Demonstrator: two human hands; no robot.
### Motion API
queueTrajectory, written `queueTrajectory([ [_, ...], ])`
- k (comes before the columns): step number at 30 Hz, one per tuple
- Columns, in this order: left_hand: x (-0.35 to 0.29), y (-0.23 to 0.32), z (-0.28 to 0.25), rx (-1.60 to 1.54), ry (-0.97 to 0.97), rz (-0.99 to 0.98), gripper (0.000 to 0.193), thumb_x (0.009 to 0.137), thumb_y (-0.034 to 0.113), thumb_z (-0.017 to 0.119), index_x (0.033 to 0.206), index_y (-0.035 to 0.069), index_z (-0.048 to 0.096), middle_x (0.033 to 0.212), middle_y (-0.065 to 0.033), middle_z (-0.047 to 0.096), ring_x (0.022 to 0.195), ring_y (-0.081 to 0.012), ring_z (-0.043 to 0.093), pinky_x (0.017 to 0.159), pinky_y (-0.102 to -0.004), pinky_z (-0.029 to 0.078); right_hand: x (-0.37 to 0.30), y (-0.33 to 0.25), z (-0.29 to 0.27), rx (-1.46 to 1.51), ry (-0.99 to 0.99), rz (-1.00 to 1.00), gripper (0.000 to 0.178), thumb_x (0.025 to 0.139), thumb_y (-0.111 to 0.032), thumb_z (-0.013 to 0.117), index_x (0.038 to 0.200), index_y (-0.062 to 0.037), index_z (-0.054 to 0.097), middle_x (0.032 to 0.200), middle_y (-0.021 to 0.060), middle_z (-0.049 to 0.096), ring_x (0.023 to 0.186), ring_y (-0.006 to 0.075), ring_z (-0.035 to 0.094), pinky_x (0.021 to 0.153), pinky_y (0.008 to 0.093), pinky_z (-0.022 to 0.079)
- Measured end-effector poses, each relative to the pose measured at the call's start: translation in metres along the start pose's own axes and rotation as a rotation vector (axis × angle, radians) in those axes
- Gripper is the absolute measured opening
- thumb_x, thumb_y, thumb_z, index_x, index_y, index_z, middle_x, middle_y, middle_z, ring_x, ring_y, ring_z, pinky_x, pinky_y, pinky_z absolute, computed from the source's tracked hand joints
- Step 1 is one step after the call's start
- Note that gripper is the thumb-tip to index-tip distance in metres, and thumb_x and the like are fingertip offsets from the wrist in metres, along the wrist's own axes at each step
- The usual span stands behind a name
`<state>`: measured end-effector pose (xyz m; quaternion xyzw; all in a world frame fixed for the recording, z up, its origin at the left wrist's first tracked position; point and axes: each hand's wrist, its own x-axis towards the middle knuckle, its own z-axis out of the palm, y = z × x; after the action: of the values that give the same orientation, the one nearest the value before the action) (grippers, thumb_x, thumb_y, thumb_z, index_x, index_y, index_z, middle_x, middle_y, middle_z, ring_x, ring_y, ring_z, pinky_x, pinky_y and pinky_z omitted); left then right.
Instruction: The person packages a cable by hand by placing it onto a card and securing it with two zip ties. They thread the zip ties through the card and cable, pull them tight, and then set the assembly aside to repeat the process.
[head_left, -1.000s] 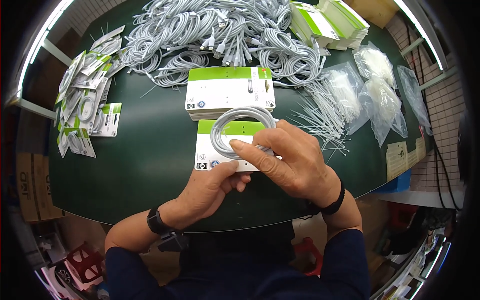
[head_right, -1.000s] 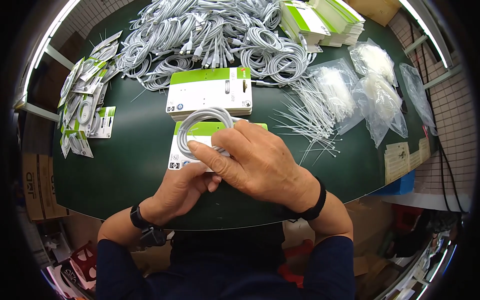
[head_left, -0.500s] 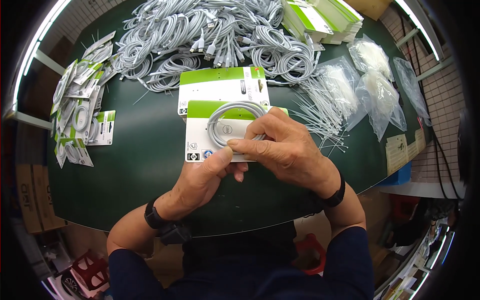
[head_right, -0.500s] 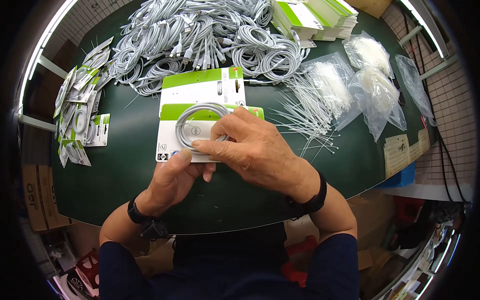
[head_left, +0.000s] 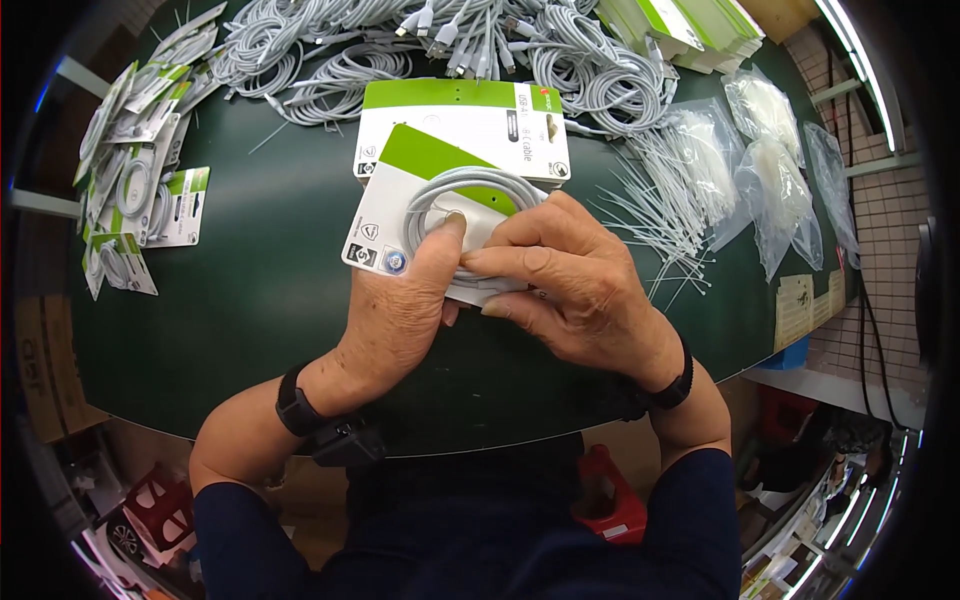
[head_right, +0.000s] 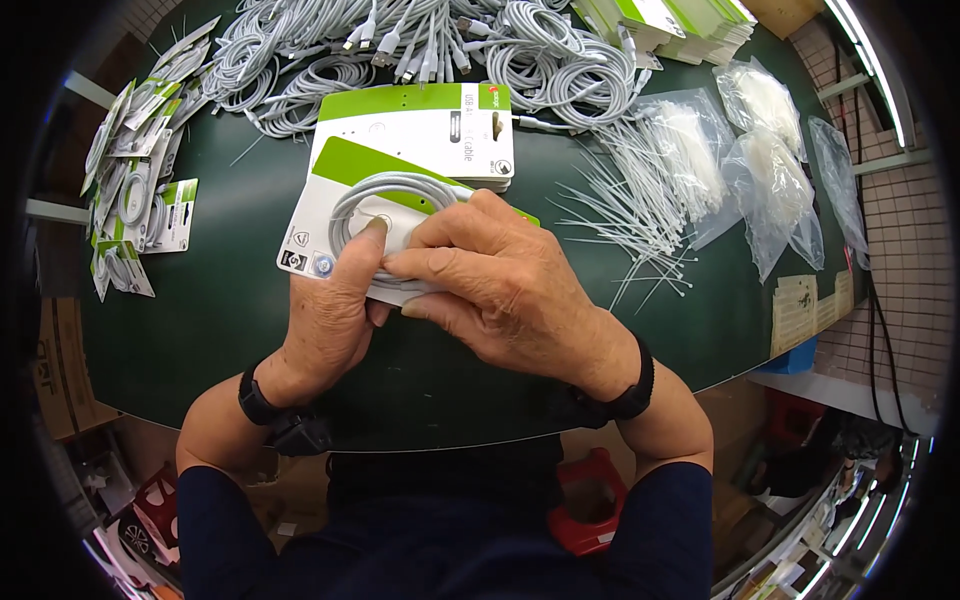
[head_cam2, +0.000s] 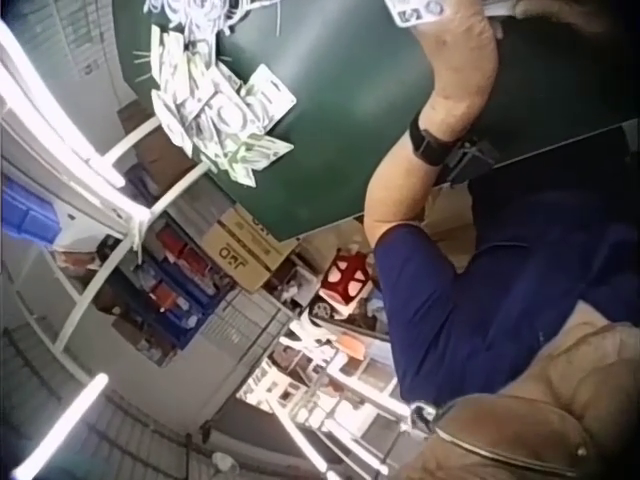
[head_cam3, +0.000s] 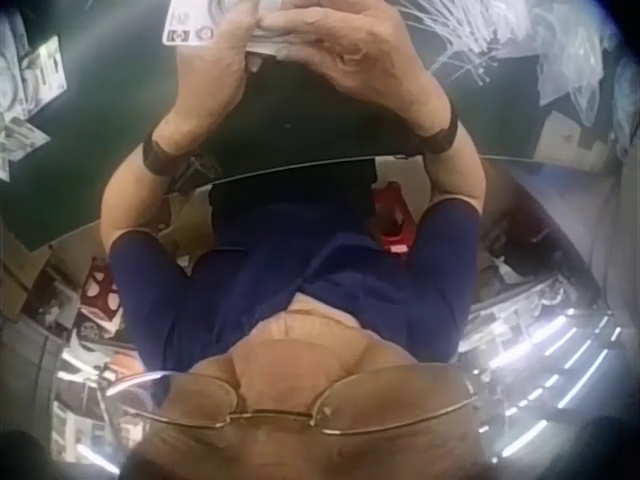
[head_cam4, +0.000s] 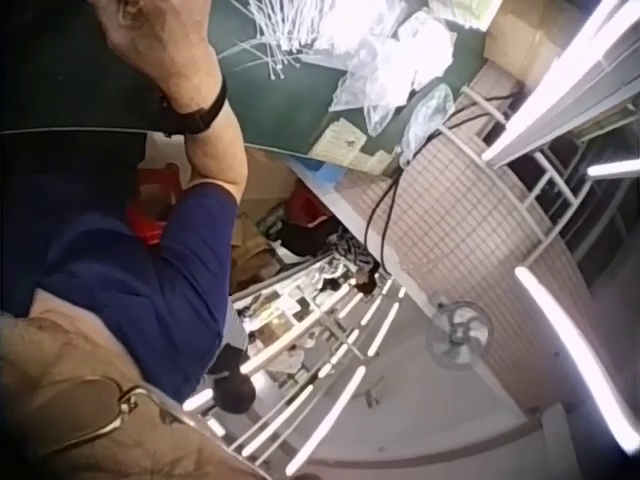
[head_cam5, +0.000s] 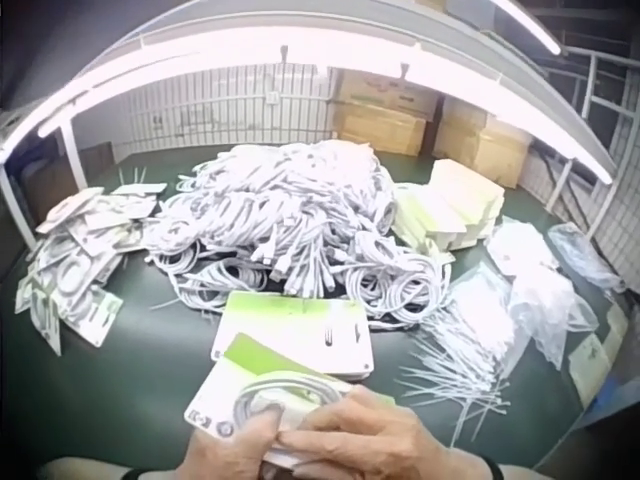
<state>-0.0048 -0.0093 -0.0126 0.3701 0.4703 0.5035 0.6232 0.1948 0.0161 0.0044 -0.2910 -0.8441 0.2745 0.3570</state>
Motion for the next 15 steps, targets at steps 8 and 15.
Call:
queueTrajectory([
  [8,-0.001,-0.002,0.000,-0.008,0.018,-0.013,0.033,0.104,0.019,0.063,0.130,0.001,0.056,0.098,-0.0073,0.066,0.061,-0.0078,0.058,0.043,-0.0215,0.045,-0.002,0.003,0.003,0.077,0.017,0.061,0.033,0.077,0.003,0.087,0.108,-0.0079,0.081,0.103,0.0058,0.073,0.092,0.0213,0.068,0.078,0.0330,0.056],
  [15,0.000,-0.001,-0.004,0.000,-0.067,-0.042,0.035,0.105,0.022,0.062,0.132,0.000,0.054,0.099,-0.0078,0.066,0.061,-0.0072,0.059,0.043,-0.0209,0.046,-0.007,-0.001,0.011,0.145,0.084,0.184,0.028,0.079,0.007,0.084,0.103,-0.0066,0.080,0.100,0.0060,0.074,0.088,0.0168,0.069,0.072,0.0284,0.057],
])
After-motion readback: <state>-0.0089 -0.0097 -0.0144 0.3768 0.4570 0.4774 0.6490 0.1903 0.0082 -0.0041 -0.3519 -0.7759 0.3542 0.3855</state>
